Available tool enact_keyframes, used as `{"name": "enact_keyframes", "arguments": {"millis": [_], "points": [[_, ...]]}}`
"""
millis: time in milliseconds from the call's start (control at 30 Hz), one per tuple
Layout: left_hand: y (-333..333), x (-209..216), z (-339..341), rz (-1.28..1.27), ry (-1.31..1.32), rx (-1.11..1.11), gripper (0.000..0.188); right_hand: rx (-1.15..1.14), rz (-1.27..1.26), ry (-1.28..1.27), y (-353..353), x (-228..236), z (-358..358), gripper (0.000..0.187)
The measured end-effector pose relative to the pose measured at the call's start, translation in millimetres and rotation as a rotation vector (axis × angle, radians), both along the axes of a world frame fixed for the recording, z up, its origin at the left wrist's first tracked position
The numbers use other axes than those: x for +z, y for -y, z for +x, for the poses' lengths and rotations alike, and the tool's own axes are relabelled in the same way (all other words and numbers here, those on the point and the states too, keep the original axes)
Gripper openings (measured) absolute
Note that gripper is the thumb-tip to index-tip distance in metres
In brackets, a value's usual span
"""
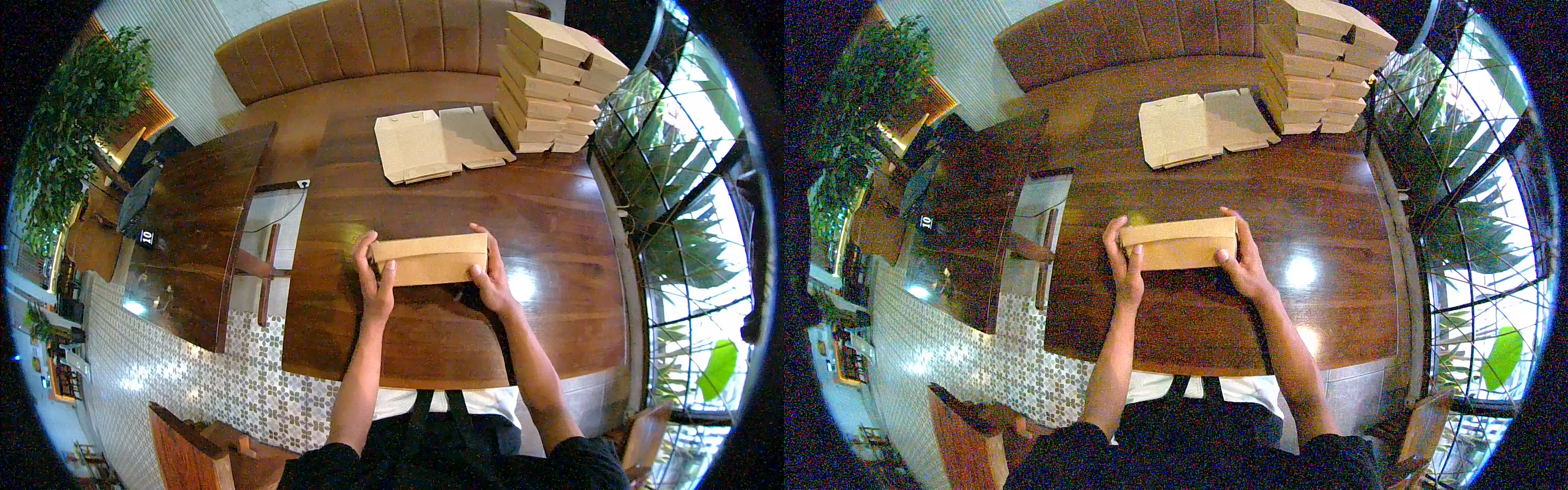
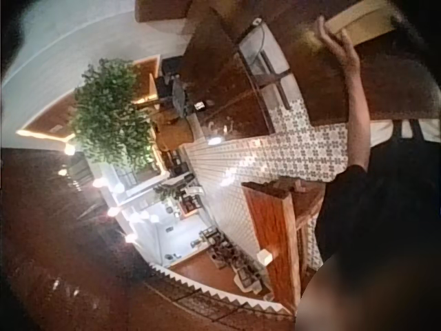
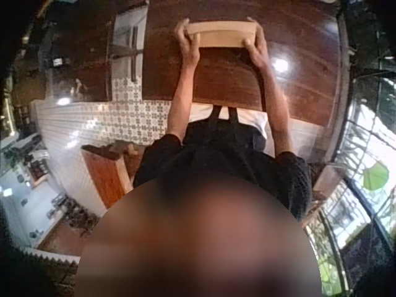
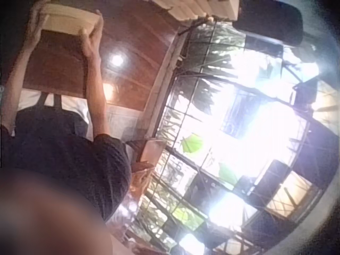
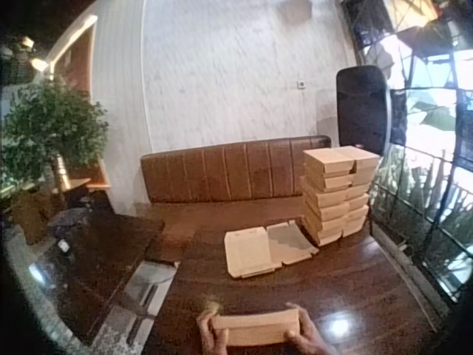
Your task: The person assembles flat cardboard boxes by folding the side flaps, inserting tabs into slots, and closing the lids. They handle multiple boxes one at a time and stack the completed boxes on the table.
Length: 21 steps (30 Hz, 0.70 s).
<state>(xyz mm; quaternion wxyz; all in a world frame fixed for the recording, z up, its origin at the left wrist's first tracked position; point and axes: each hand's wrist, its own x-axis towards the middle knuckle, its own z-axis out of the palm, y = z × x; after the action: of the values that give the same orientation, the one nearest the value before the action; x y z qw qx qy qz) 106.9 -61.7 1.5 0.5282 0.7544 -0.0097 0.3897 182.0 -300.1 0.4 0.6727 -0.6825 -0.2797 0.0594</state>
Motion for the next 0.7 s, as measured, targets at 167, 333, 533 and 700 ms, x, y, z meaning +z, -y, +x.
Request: {"name": "enact_keyframes", "arguments": {"millis": [167, 333, 533, 700], "points": [[9.8, -6.1, 4.9, -0.347, 0.075, -0.221, 0.046, -0.017, 0.059, -0.088, -8.8, 1.6, -8.1, 0.071], [7.5, -14.1, -1.1, -0.359, -0.01, -0.204, 0.043, -0.08, 0.045, -0.016, -11.8, -1.3, -7.1, 0.067], [17.3, -18.3, -3.4, -0.152, 0.065, -0.334, 0.063, -0.253, 0.071, 0.032, -8.0, -13.4, 4.3, 0.085], [12.2, -11.6, -4.9, -0.134, -0.017, -0.182, 0.091, -0.285, 0.002, 0.133, -3.4, -21.1, 10.3, 0.078]]}}
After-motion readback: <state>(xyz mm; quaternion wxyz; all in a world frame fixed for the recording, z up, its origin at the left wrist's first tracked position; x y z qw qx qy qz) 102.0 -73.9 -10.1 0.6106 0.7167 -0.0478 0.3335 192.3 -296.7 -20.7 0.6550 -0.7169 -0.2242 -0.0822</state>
